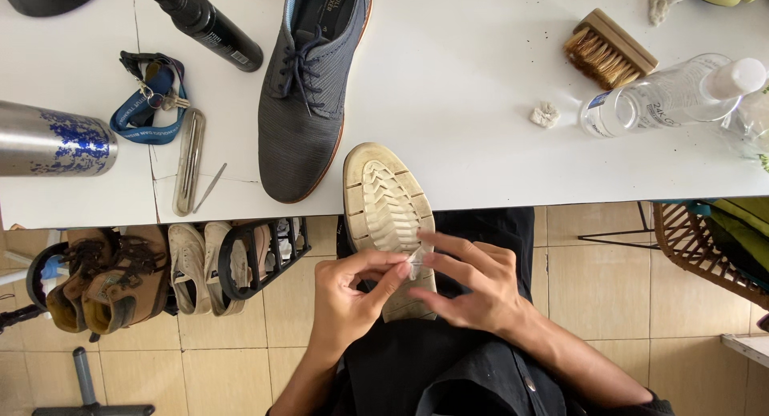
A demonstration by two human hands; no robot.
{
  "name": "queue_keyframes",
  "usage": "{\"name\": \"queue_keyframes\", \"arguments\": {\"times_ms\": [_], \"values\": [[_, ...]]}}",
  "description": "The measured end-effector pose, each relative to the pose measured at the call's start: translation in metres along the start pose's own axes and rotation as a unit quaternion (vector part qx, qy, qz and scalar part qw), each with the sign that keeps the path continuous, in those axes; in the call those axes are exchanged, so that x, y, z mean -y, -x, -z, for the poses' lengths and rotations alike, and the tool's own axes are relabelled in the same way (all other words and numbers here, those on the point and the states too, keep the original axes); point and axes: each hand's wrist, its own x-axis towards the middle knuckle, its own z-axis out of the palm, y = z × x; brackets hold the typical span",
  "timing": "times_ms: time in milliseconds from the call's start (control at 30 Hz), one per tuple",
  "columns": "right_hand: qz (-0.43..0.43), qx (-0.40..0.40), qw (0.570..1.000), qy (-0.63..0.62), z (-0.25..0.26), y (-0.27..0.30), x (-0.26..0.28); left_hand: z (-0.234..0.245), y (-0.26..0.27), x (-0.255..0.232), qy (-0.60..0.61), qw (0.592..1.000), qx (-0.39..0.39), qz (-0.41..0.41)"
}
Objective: The person cleans the sole of a grey shoe using a small white cloth. They hold the shoe in their left hand and rub the sole with the cloth in their right hand, focusing on the tread pattern.
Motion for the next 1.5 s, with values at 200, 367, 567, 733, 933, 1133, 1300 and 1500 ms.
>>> {"name": "queue_keyframes", "arguments": {"times_ms": [200, 367, 567, 733, 933, 1133, 1300, 1500], "values": [[0.026, -0.003, 1.0, 0.002, -0.001, -0.014, 0.003, 0.011, -0.008, -0.009, 0.025, 0.998, 0.066, 0.003], [-0.008, 0.026, 0.999, -0.029, 0.006, -0.018, -0.003, 0.01, 0.002, 0.021, -0.116, 0.988, 0.0, -0.097], [-0.007, 0.05, 0.991, 0.126, 0.019, -0.039, -0.008, 0.001, 0.001, 0.034, -0.295, 0.932, -0.096, -0.187], [0.05, 0.058, 0.969, 0.236, 0.011, -0.045, 0.003, -0.01, 0.001, 0.038, -0.26, 0.943, -0.122, -0.168], [0.096, 0.082, 0.915, 0.383, 0.016, -0.041, 0.005, -0.015, 0.001, 0.04, -0.225, 0.956, -0.148, -0.113], [-0.015, 0.155, 0.948, 0.277, 0.038, -0.061, 0.013, -0.013, 0.003, 0.047, -0.154, 0.969, -0.175, -0.078], [0.035, 0.121, 0.967, 0.221, 0.014, -0.042, 0.007, -0.017, 0.002, 0.045, -0.171, 0.967, -0.181, -0.06], [0.146, 0.085, 0.901, 0.4, 0.006, -0.021, 0.009, -0.021, 0.001, 0.039, -0.167, 0.967, -0.185, -0.06]]}}
